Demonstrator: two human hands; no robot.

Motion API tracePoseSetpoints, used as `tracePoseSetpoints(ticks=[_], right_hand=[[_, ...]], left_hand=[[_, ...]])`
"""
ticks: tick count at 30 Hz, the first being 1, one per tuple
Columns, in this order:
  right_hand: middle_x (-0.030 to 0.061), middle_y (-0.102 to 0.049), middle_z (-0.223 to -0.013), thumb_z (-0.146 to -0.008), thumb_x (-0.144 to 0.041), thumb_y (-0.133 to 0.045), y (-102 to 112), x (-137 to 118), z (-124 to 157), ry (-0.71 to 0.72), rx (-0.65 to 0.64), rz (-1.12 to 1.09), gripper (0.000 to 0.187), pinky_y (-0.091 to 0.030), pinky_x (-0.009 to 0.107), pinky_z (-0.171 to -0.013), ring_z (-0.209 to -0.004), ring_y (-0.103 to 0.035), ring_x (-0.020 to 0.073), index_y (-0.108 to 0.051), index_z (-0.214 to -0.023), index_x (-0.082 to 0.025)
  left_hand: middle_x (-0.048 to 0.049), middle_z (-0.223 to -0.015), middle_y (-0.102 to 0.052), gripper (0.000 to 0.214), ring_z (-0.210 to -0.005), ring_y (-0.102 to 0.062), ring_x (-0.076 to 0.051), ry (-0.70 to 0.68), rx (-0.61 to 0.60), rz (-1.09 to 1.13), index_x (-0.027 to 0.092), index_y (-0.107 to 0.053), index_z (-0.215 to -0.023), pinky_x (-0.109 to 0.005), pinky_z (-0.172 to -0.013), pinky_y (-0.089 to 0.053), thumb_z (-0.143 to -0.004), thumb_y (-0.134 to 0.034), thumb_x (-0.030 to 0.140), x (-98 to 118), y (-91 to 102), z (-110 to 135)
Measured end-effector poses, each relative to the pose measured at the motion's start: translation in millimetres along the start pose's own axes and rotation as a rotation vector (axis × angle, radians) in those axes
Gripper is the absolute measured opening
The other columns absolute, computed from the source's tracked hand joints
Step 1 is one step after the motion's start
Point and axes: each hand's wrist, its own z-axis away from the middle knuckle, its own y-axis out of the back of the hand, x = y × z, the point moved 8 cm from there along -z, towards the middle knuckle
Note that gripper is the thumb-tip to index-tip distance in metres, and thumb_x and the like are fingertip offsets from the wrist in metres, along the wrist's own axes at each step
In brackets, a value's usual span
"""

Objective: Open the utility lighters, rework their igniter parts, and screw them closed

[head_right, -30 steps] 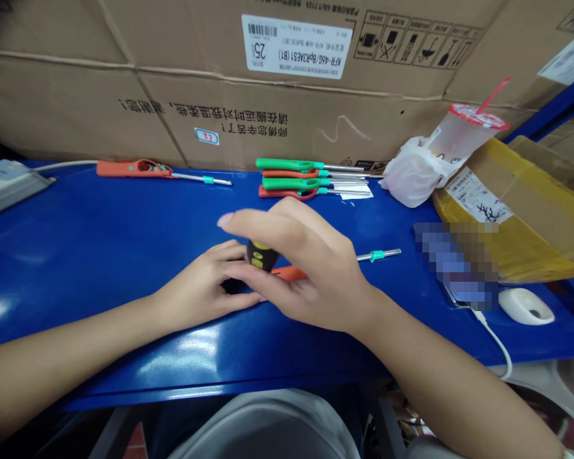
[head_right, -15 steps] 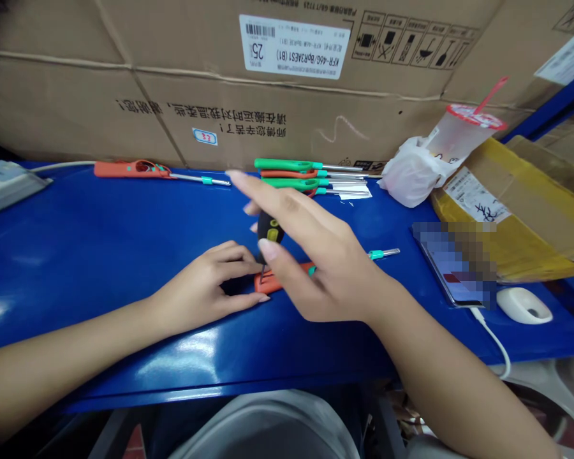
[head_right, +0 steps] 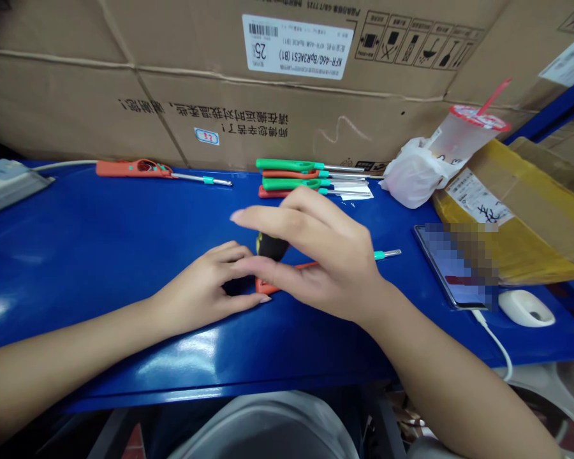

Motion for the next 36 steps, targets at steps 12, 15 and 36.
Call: tracePoseSetpoints(ticks=[12,15,36], right_hand=[[0.0052,-0.074,-0.107,-0.099,-0.033,-0.066,-8.0,-7.6,-2.9,0.007,-0.087,0.094,0.038,-0.063,0.041,-0.092,-0.098,-0.071,0.0213,-0.061,-0.135,-0.024],[0.0070,-0.070,-0.126,-0.104,-0.021,-0.050,-14.8,-4.4,-2.2,-0.047,-0.164,-0.026,0.041,-0.060,0.044,-0.100,-0.111,-0.069,0.0217,-0.052,-0.145,-0.023],[0.0062,-0.073,-0.120,-0.101,-0.022,-0.060,-14.8,-5.0,-1.1,-0.018,-0.162,0.058,0.039,-0.060,0.037,-0.097,-0.104,-0.071,0.0193,-0.058,-0.140,-0.024]], left_hand=[[-0.0048,-0.097,-0.069,0.021,-0.092,-0.061,-0.022,0.007,-0.001,-0.012,0.020,-0.076,-0.107,-0.037,-0.084,-0.050,-0.093,-0.075,0.036,-0.5,-1.5,0.8],[-0.0056,-0.101,-0.069,0.024,-0.094,-0.061,-0.023,0.011,-0.008,-0.002,0.020,-0.076,-0.111,-0.039,-0.088,-0.050,-0.093,-0.075,0.036,-0.1,-1.6,1.0],[-0.0053,-0.099,-0.068,0.023,-0.095,-0.062,-0.023,0.017,-0.005,-0.006,0.020,-0.075,-0.111,-0.038,-0.087,-0.050,-0.093,-0.075,0.035,-0.2,-1.9,0.2]])
